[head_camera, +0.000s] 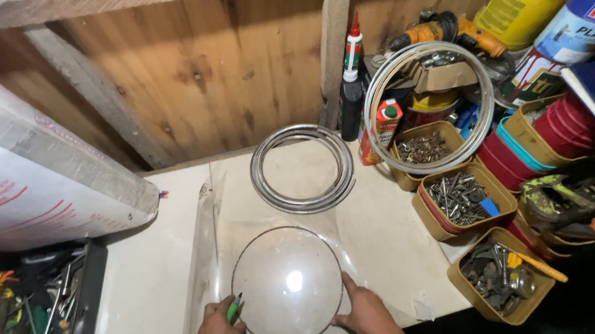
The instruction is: Tracing a circle on a clear plastic sheet using a metal ring as a guide and then cutting it out with scissors
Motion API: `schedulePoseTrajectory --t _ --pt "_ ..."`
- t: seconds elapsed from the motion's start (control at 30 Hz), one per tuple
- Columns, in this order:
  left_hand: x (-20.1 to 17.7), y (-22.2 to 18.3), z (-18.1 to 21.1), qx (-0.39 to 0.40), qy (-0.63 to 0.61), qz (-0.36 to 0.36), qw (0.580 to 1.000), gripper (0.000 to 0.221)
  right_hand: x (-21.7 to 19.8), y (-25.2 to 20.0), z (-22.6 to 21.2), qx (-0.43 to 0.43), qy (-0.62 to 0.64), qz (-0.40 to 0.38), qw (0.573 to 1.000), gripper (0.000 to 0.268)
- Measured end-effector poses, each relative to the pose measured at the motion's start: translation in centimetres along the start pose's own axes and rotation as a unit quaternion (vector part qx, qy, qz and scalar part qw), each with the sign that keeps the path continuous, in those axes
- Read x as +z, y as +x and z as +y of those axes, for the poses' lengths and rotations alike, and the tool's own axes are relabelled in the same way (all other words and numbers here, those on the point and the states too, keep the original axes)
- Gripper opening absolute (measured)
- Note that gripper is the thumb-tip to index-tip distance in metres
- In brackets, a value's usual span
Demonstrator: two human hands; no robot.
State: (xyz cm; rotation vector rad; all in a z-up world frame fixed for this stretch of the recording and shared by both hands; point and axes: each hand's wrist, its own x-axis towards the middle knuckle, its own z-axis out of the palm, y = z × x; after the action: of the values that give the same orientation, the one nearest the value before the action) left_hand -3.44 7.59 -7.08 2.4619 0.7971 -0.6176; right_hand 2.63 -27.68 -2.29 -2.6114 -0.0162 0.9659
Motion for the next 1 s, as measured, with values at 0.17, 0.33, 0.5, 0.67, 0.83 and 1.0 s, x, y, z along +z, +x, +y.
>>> schedulePoseTrajectory --t 0.17,0.33,0.5,0.67,0.83,1.0 --pt "-1.1 -1.4 -0.1 0.073 -0.047 -0.005 0.996 0.081 0.1 -0.2 0.1 -0.026 0.01 0.012 1.0 0.115" --pt "-1.3 -1.8 0.2 0.064 -0.045 -0.012 0.997 0.082 -0.5 -0.5 -0.5 -0.009 -0.001 -0.001 1.0 0.115" --pt "-2.2 -2.6 1.1 0.047 -0.043 -0.023 0.998 0.081 -0.7 -0.7 -0.7 -0.012 0.005 0.007 1.0 0.114" --pt "-2.3 -2.5 1.2 0.052 -0.048 -0.018 0.997 0.087 -0.5 -0.3 -0.6 -0.002 0.015 0.003 1.0 0.118" --pt "-1.1 -1.5 0.1 0.062 -0.042 -0.003 0.997 0.088 -0.6 -0.4 -0.7 0.001 0.016 0.004 1.0 0.117" --pt "-0.6 -1.5 -0.3 0.067 -0.051 0.004 0.996 0.086 -0.5 -0.1 -0.6 -0.001 0.008 0.005 1.0 0.117"
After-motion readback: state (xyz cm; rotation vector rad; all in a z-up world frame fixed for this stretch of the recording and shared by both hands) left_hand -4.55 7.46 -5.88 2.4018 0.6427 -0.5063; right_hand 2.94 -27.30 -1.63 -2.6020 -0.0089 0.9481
